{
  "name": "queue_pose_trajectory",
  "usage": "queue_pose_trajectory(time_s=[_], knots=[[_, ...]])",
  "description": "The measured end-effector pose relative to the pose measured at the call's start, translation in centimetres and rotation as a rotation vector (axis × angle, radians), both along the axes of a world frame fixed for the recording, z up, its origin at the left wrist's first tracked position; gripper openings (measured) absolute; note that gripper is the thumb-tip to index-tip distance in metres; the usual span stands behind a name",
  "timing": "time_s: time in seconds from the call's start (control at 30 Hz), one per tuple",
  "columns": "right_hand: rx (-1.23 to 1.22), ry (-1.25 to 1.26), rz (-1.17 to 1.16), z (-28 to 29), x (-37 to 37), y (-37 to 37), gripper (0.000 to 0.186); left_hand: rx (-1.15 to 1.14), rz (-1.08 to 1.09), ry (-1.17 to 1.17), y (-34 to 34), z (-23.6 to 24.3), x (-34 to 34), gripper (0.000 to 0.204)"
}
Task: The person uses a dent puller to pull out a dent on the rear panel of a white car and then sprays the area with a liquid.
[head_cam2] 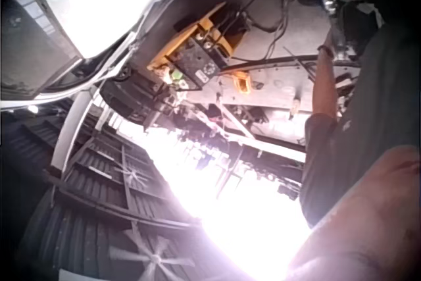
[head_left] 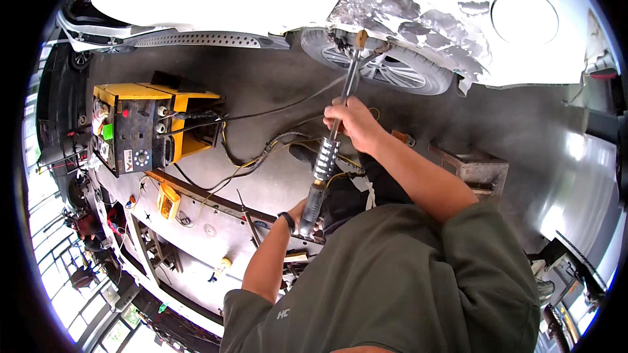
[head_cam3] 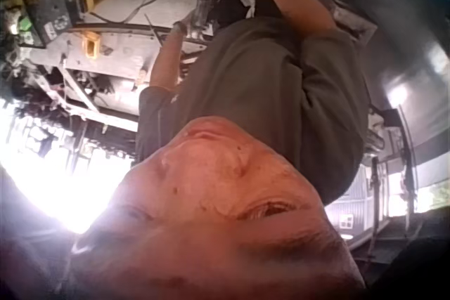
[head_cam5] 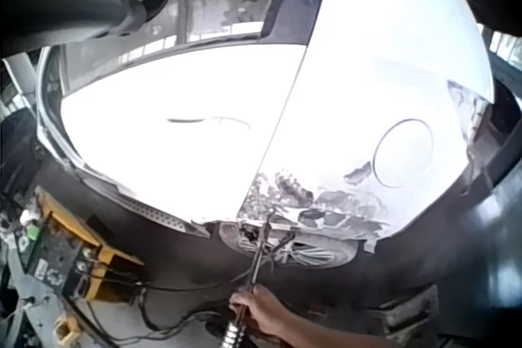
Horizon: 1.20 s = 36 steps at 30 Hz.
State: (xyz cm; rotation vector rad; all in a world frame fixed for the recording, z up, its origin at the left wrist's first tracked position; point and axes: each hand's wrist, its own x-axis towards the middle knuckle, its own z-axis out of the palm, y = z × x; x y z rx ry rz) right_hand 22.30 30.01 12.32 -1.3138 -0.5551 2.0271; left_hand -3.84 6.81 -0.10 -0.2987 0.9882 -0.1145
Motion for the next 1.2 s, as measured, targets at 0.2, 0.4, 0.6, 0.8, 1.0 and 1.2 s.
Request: queue_pose_trajectory(time_s=[0.2, 0.4, 0.6, 0.8, 1.0, 1.2], knots=[[-0.045, 0.013, -0.026, 1.1, -0.4, -1.5, 0.028, 0.227, 0.262, 0.384, -4.0, 1.5, 3.6, 0.056], [0.029, 0.035, -0.056, 2.1, 0.4, -0.2, 0.024, 0.194, 0.332, 0.38, -2.0, 5.3, 5.7, 0.054], [-0.01, 0.03, -0.013, 2.0, 0.6, 0.2, 0.022, 0.338, 0.349, 0.384, -3.4, 3.0, 4.7, 0.046], [0.041, 0.024, 0.024, 1.7, 1.3, 0.2, 0.02, 0.364, 0.272, 0.378, -1.9, 6.7, 5.6, 0.043], [-0.071, 0.276, -0.137, -0.7, -2.0, -4.4, 0.016, 0.234, 0.216, 0.277, -1.7, 7.4, 4.8, 0.047], [-0.057, 0.197, -0.092, -0.3, 0.6, 3.6, 0.017, 0.219, 0.222, 0.28, -3.0, 5.7, 4.2, 0.046]])
